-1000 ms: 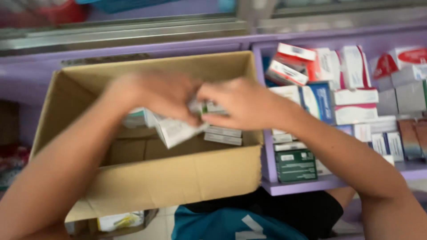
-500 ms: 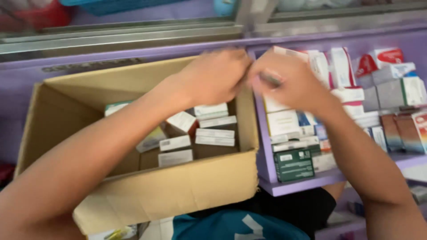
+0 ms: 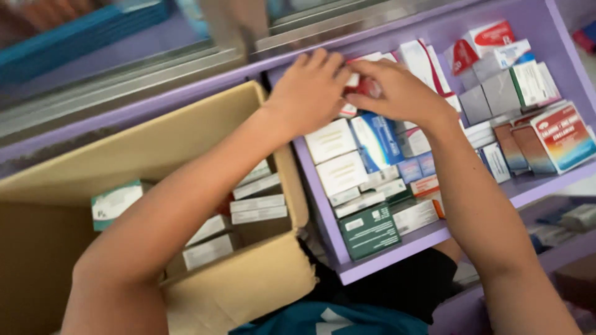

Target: The person transfers various medicine boxes from a cardboard box into a purple drawer. They pick up boxes, inspect them, and place them into the drawer, occasionally opening a box to check the contents before arranging it.

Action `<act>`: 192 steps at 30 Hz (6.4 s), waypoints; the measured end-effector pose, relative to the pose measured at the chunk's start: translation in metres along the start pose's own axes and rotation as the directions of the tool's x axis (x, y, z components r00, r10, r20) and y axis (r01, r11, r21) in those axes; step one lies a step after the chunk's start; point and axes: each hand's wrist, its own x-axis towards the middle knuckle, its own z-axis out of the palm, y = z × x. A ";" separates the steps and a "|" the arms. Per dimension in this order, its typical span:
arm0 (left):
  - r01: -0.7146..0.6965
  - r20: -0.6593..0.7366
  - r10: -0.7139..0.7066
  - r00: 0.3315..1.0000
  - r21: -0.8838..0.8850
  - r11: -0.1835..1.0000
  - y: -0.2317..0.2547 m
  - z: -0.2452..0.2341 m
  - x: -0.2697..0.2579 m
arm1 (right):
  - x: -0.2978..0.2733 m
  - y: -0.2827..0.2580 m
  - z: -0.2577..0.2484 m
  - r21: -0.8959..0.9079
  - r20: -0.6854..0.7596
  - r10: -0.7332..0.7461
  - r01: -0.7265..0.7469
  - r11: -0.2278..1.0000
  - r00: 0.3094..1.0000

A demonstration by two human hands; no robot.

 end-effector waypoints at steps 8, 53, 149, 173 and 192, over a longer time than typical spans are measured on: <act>0.254 0.175 -0.237 0.956 -0.079 0.964 0.007 0.001 0.001 | 0.006 0.000 -0.005 0.025 0.154 0.150 -0.155 0.988 0.977; -0.089 -0.393 -0.290 0.872 -0.711 0.698 -0.004 0.008 -0.009 | -0.017 0.020 -0.005 0.522 -0.148 0.039 0.045 0.852 0.988; 0.259 0.072 -0.250 0.966 -0.192 0.947 0.021 0.007 0.016 | -0.011 0.031 0.023 0.541 0.233 0.182 -0.282 0.792 0.955; 0.603 0.777 -0.413 0.474 0.056 0.796 -0.048 -0.093 -0.207 | 0.119 -0.172 0.199 -0.289 0.777 -0.032 0.402 0.869 0.628; 0.560 0.946 -0.201 0.253 0.026 0.828 -0.040 -0.034 -0.219 | 0.088 -0.197 0.195 -0.281 0.909 0.150 0.306 0.909 0.390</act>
